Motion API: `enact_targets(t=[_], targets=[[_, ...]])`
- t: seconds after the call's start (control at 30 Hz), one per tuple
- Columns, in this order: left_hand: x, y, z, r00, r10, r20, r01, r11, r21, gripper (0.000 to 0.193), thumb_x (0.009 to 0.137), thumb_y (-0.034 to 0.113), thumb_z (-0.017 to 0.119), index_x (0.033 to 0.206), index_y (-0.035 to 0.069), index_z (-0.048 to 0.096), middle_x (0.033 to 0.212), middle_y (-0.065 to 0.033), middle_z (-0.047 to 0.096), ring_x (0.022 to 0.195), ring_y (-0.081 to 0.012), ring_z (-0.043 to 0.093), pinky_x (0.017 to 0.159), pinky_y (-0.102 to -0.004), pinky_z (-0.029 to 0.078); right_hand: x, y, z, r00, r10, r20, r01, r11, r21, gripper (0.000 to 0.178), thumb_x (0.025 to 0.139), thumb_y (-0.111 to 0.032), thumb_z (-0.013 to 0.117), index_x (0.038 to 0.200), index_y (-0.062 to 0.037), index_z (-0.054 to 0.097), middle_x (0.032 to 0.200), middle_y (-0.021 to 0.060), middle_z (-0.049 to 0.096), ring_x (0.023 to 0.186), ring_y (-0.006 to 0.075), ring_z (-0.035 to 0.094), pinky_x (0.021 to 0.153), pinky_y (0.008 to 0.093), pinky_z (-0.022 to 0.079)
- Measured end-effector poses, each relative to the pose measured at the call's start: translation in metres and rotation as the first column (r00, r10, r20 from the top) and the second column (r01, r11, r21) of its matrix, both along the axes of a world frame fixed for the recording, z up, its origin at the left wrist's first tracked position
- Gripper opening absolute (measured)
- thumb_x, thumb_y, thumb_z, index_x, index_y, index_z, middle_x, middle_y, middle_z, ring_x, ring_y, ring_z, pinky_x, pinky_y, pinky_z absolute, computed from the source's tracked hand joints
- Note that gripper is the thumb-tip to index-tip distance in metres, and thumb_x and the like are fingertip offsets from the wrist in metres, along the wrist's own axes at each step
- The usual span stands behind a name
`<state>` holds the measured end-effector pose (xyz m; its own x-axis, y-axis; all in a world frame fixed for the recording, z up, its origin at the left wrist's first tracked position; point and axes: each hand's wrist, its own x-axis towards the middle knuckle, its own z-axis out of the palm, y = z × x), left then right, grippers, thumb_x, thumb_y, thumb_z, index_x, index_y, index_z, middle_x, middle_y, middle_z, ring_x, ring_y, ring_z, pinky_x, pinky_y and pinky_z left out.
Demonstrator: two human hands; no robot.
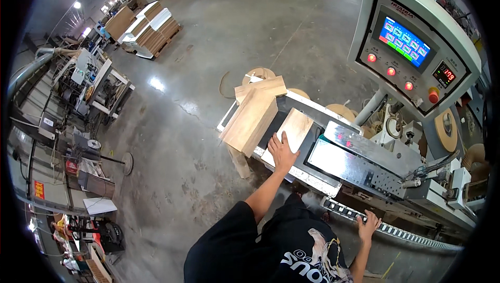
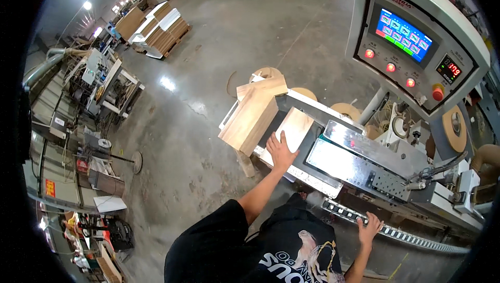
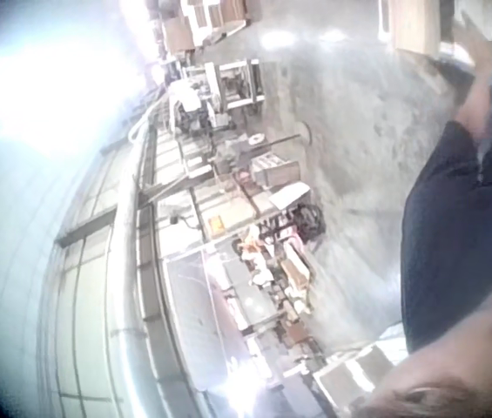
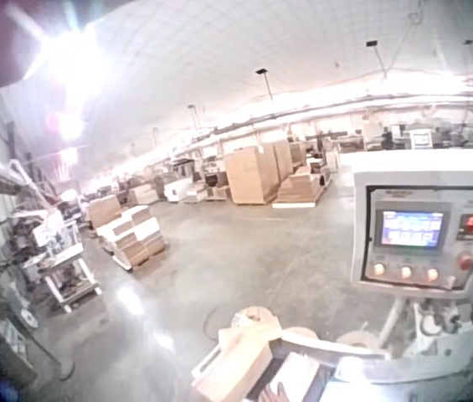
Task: The person picks up wooden panels from a stack, feeds them into an edge banding machine, and then gestures while explaining the process.
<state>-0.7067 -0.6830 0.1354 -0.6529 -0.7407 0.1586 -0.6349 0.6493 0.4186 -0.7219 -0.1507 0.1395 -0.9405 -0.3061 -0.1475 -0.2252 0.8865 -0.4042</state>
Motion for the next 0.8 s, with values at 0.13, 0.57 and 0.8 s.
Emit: enact_targets(t=[0.13,0.57,0.8], targets=[[-0.002,-0.007,0.011,0.999,-0.04,-0.032,0.04,0.999,-0.002,0.107,0.072,0.038,0.096,0.158,0.005,0.042,0.158,-0.0316,0.036,0.145,-0.0481,0.034,0.124,-0.0611,0.022,0.001,-0.004,-0.005,0.999,-0.033,-0.01,0.033,0.999,-0.008,0.061,0.097,-0.056,0.073,0.137,-0.0099,0.067,0.137,0.0101,0.063,0.141,0.0324,0.05,0.133,0.0593,0.01],[0.003,0.05,0.038,0.548,-0.821,-0.163,0.836,0.544,0.072,0.099,0.064,0.045,0.091,0.153,0.016,0.057,0.155,-0.0248,0.046,0.144,-0.0452,0.042,0.121,-0.0601,0.031,-0.006,-0.009,-0.002,0.995,-0.102,-0.022,0.102,0.994,-0.029,0.064,0.096,-0.058,0.073,0.139,-0.0109,0.068,0.14,0.0079,0.062,0.142,0.0309,0.049,0.134,0.0572,0.008],[-0.066,0.12,0.016,0.162,-0.986,-0.047,0.984,0.158,0.078,0.107,0.069,0.06,0.089,0.16,0.019,0.05,0.162,-0.029,0.042,0.15,-0.0475,0.039,0.124,-0.0657,0.027,0.012,0.002,-0.005,0.988,-0.113,-0.106,0.11,0.993,-0.028,0.067,0.095,-0.06,0.074,0.14,-0.0112,0.068,0.138,0.0107,0.065,0.138,0.0343,0.054,0.131,0.0599,0.017]])
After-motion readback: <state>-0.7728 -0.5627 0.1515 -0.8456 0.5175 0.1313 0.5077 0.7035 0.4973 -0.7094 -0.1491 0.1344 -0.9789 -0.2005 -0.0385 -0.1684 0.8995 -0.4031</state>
